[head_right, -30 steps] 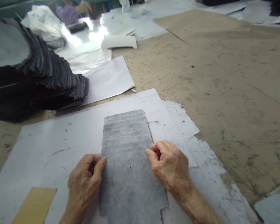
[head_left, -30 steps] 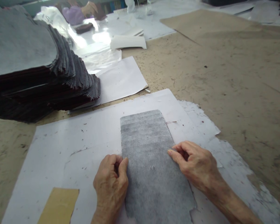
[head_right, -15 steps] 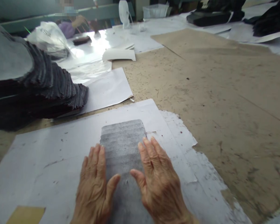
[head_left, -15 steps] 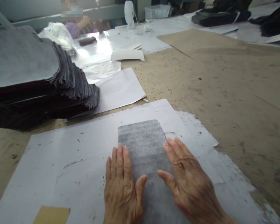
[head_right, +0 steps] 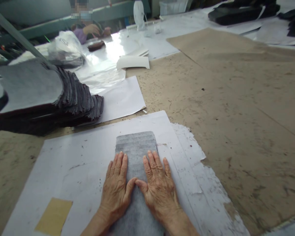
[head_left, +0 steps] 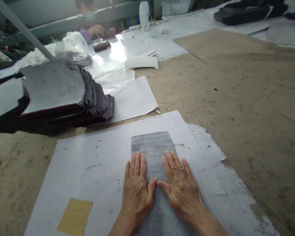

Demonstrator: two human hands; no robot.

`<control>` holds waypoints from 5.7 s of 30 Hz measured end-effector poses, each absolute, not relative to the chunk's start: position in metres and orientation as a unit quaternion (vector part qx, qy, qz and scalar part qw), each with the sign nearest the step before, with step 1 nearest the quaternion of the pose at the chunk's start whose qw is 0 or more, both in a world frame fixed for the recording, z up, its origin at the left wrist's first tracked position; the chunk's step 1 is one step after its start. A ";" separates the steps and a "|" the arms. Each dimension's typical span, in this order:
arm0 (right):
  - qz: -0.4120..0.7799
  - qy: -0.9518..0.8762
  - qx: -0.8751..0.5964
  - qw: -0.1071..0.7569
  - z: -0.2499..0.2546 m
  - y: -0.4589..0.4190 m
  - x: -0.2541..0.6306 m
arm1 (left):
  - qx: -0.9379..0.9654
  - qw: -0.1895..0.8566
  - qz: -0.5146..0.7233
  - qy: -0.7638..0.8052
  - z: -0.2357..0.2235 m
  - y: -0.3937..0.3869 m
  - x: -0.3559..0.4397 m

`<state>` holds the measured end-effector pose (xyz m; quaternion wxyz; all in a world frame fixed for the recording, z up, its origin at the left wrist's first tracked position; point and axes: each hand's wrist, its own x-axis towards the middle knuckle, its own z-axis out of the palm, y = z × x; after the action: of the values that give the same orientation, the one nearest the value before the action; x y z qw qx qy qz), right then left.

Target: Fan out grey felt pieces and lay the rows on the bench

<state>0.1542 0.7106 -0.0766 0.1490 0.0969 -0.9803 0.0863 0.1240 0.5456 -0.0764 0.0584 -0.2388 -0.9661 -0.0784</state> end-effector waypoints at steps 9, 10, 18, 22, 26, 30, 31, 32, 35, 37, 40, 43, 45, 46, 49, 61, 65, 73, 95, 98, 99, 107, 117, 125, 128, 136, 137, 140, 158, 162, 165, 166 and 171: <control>0.148 -0.972 0.095 0.154 -0.059 0.727 0.138 | -0.227 0.032 -0.080 -0.970 -0.068 0.547 0.123; 0.162 -0.970 0.087 0.159 -0.056 0.732 0.132 | -0.226 0.029 -0.082 -0.970 -0.067 0.547 0.123; 0.170 -0.979 0.103 0.046 -0.030 0.745 0.089 | -0.220 0.019 -0.092 -0.971 -0.063 0.548 0.122; 0.158 -0.986 0.042 0.017 -0.026 0.744 0.089 | -0.221 0.031 -0.100 -0.970 -0.064 0.548 0.122; 0.153 -0.986 -0.049 0.046 -0.032 0.742 0.104 | -0.220 0.036 -0.108 -0.969 -0.066 0.548 0.123; 0.157 -0.978 -0.084 0.108 -0.037 0.733 0.117 | -0.218 0.022 -0.105 -0.970 -0.065 0.548 0.123; 0.157 -0.977 -0.079 0.120 -0.037 0.730 0.119 | -0.218 0.021 -0.104 -0.970 -0.065 0.548 0.122; 0.158 -0.977 -0.068 0.128 -0.037 0.727 0.120 | -0.218 0.020 -0.102 -0.970 -0.065 0.548 0.122; 0.162 -0.979 -0.021 0.126 -0.037 0.722 0.120 | -0.221 0.022 -0.100 -0.970 -0.065 0.547 0.122; 0.161 -0.981 0.008 0.109 -0.037 0.723 0.116 | -0.221 0.025 -0.102 -0.970 -0.067 0.547 0.122; 0.154 -0.985 0.038 0.075 -0.034 0.727 0.106 | -0.225 0.030 -0.112 -0.967 -0.071 0.545 0.124; 0.148 -0.987 0.054 0.042 -0.031 0.729 0.097 | -0.220 0.034 -0.155 -0.963 -0.071 0.543 0.120; 0.147 -0.987 0.052 0.030 -0.031 0.729 0.093 | -0.196 0.024 -0.208 -0.958 -0.066 0.541 0.112; 0.148 -0.987 0.048 0.028 -0.032 0.729 0.093 | -0.179 0.013 -0.232 -0.956 -0.062 0.540 0.106; 0.155 -0.987 0.025 0.036 -0.037 0.728 0.095 | -0.131 -0.039 -0.244 -0.960 -0.047 0.540 0.086; 0.149 -0.985 -0.056 0.072 -0.044 0.724 0.108 | 0.015 -0.121 -0.186 -0.975 -0.037 0.528 0.077; 0.134 -0.978 -0.158 0.014 -0.041 0.725 0.119 | 0.049 -0.093 -0.279 -0.955 -0.042 0.520 0.093; 0.232 -0.949 -0.213 -0.004 -0.037 0.726 0.138 | 0.051 -0.048 -0.327 -0.943 -0.051 0.519 0.100; 0.086 -0.970 -0.113 0.195 -0.049 0.718 0.147 | -0.006 0.072 -0.203 -0.976 -0.054 0.525 0.113; 0.090 -0.970 0.007 0.227 -0.044 0.726 0.143 | -0.098 0.106 -0.170 -0.975 -0.054 0.520 0.110; 0.106 -0.968 0.050 0.220 -0.042 0.730 0.139 | -0.136 0.098 -0.167 -0.972 -0.052 0.518 0.107; 0.148 -0.978 0.117 0.085 -0.040 0.750 0.114 | -0.172 -0.070 -0.202 -0.962 -0.041 0.511 0.076; 0.277 -0.950 -0.140 0.021 -0.040 0.737 0.158 | -0.002 -0.108 -0.288 -0.951 -0.038 0.510 0.114; 0.325 -0.929 -0.175 0.019 -0.035 0.729 0.153 | 0.006 -0.112 -0.303 -0.946 -0.040 0.511 0.110; 0.326 -0.929 -0.176 0.020 -0.035 0.730 0.153 | 0.005 -0.103 -0.301 -0.948 -0.040 0.512 0.109; 0.283 -0.938 -0.201 0.013 -0.041 0.730 0.153 | 0.001 -0.074 -0.268 -0.961 -0.043 0.518 0.114; 0.274 -0.940 -0.202 0.017 -0.042 0.729 0.154 | 0.001 -0.070 -0.254 -0.965 -0.044 0.518 0.114; 0.249 -0.947 -0.197 0.041 -0.044 0.728 0.155 | 0.002 -0.056 -0.226 -0.973 -0.047 0.518 0.116; 0.079 -0.978 0.057 0.185 -0.077 0.721 0.155 | -0.272 0.115 -0.043 -0.955 -0.079 0.552 0.116; 0.144 -0.967 0.019 0.209 -0.078 0.723 0.155 | -0.265 0.114 -0.032 -0.957 -0.081 0.551 0.117; 0.227 -0.945 -0.064 0.229 -0.069 0.725 0.144 | -0.258 0.100 -0.032 -0.960 -0.081 0.551 0.117; 0.248 -0.941 -0.100 0.209 -0.066 0.725 0.137 | -0.256 0.094 -0.034 -0.961 -0.081 0.552 0.116; 0.250 -0.935 -0.237 0.085 -0.049 0.721 0.105 | -0.251 0.083 -0.043 -0.963 -0.080 0.552 0.116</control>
<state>0.1052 0.7210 -0.0494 0.0849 -0.2365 -0.9351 0.2500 0.1164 0.5524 -0.0804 0.0826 -0.2511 -0.9635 -0.0432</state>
